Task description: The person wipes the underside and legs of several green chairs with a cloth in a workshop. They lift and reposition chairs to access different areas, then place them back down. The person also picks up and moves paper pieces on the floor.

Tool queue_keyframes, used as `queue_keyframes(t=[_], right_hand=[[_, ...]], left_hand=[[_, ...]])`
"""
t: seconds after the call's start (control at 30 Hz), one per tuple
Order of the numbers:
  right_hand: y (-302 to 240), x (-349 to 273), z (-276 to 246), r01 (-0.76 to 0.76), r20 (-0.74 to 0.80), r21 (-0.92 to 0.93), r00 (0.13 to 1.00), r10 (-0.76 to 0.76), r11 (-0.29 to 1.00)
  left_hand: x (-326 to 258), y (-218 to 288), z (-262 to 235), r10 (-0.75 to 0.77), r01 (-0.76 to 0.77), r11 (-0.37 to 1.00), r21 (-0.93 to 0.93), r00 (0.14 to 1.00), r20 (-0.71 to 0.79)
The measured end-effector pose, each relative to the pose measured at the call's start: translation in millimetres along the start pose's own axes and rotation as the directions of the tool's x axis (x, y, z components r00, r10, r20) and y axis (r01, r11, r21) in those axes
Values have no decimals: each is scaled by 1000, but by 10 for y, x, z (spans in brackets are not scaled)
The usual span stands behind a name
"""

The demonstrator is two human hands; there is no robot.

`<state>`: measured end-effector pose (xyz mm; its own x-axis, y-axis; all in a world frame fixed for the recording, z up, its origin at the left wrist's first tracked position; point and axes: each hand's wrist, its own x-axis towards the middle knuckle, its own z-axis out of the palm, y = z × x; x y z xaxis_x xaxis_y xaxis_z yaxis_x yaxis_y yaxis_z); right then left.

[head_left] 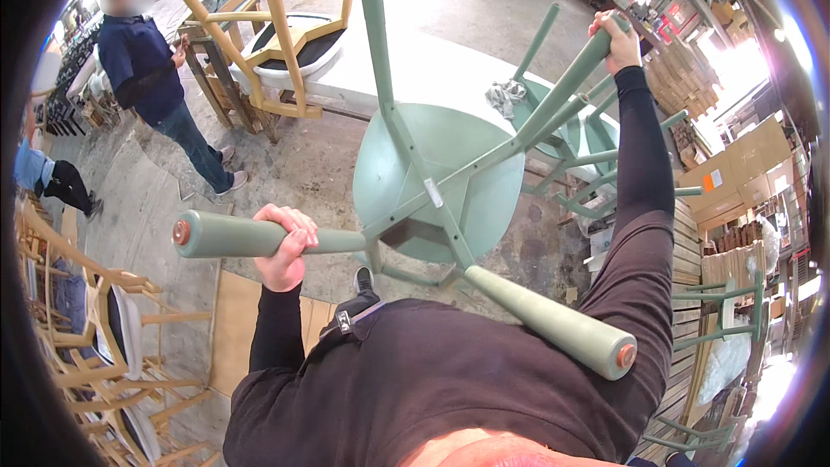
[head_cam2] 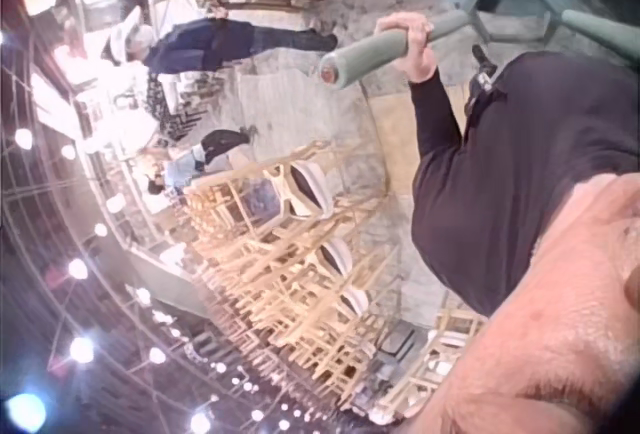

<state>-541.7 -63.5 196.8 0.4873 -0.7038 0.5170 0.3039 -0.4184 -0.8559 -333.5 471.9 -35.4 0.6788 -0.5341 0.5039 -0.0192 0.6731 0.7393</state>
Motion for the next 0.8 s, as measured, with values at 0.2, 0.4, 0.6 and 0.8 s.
queue_keyframes(t=[0.2,0.4,0.6,0.8], right_hand=[[556,1334,-60,-82,45,-1,996,82,997],[1527,2529,-144,-138,30,80,990,136,987],[2927,3697,-351,-192,62,129,981,186,973],[4178,4459,-499,-319,32,178,948,318,931]], left_hand=[[1302,-686,16,27,-26,999,32,1000,-16],[2344,-1522,94,75,-76,995,58,997,20],[3236,-2676,220,76,-74,991,108,997,-18],[3773,-3737,308,-64,86,975,203,992,-112]])
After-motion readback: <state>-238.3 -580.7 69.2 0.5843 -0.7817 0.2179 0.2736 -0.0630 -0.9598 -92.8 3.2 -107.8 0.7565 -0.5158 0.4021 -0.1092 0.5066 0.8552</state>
